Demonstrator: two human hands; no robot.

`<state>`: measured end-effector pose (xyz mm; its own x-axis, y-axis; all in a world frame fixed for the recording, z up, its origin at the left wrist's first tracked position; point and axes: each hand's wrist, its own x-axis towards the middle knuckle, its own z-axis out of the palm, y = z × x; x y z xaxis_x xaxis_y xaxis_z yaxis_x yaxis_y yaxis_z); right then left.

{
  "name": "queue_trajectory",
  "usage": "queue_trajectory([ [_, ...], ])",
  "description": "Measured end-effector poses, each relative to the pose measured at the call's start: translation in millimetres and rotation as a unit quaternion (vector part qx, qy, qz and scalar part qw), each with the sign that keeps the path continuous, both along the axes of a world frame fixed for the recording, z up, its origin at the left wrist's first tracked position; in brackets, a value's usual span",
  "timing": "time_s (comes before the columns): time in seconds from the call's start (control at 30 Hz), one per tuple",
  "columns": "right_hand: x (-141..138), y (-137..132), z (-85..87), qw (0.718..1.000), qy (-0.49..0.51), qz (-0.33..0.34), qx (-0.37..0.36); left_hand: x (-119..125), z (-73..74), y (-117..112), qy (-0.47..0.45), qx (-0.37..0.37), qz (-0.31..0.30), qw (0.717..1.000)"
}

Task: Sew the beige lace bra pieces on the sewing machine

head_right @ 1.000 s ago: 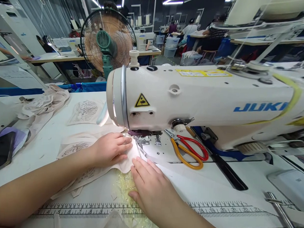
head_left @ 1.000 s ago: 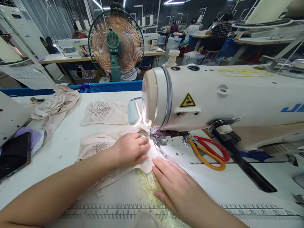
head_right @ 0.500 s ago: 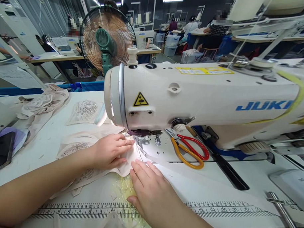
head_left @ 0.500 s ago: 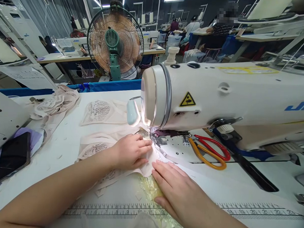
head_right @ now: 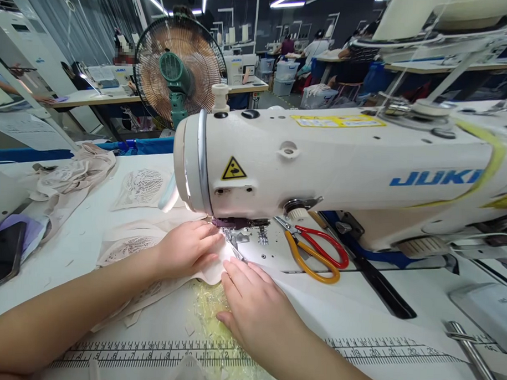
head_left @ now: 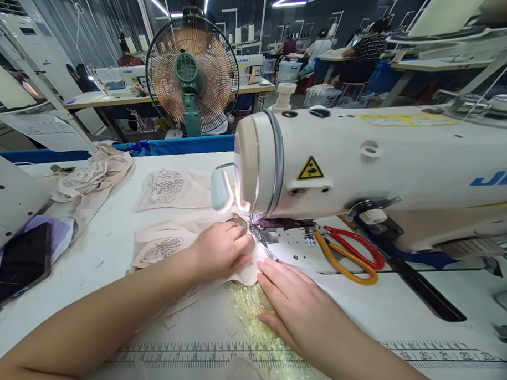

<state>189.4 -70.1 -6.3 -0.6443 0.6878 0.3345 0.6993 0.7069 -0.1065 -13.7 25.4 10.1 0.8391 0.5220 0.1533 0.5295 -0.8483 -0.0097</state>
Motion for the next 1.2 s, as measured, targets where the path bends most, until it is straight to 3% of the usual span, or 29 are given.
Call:
queue_trajectory([
  [0.37, -5.8, 0.8, -2.7, 1.0, 0.004, -0.023, 0.012, -1.5, -1.3, -0.2, -0.019, 0.005, 0.001, 1.0],
  [0.8, -9.4, -4.8, 9.7, 0.998, 0.065, -0.005, 0.024, -2.4, 3.9, -2.0, -0.003, -0.013, -0.012, 1.0],
  [0.97, -8.8, -7.0, 5.2, 0.999, 0.05, 0.01, -0.012, -2.9, 4.4, -0.2, 0.015, -0.023, -0.016, 0.999],
  [1.2, -8.6, -8.2, 1.6, 0.998, 0.063, 0.006, 0.01, -3.3, 2.6, -0.4, 0.002, -0.014, -0.013, 1.0],
])
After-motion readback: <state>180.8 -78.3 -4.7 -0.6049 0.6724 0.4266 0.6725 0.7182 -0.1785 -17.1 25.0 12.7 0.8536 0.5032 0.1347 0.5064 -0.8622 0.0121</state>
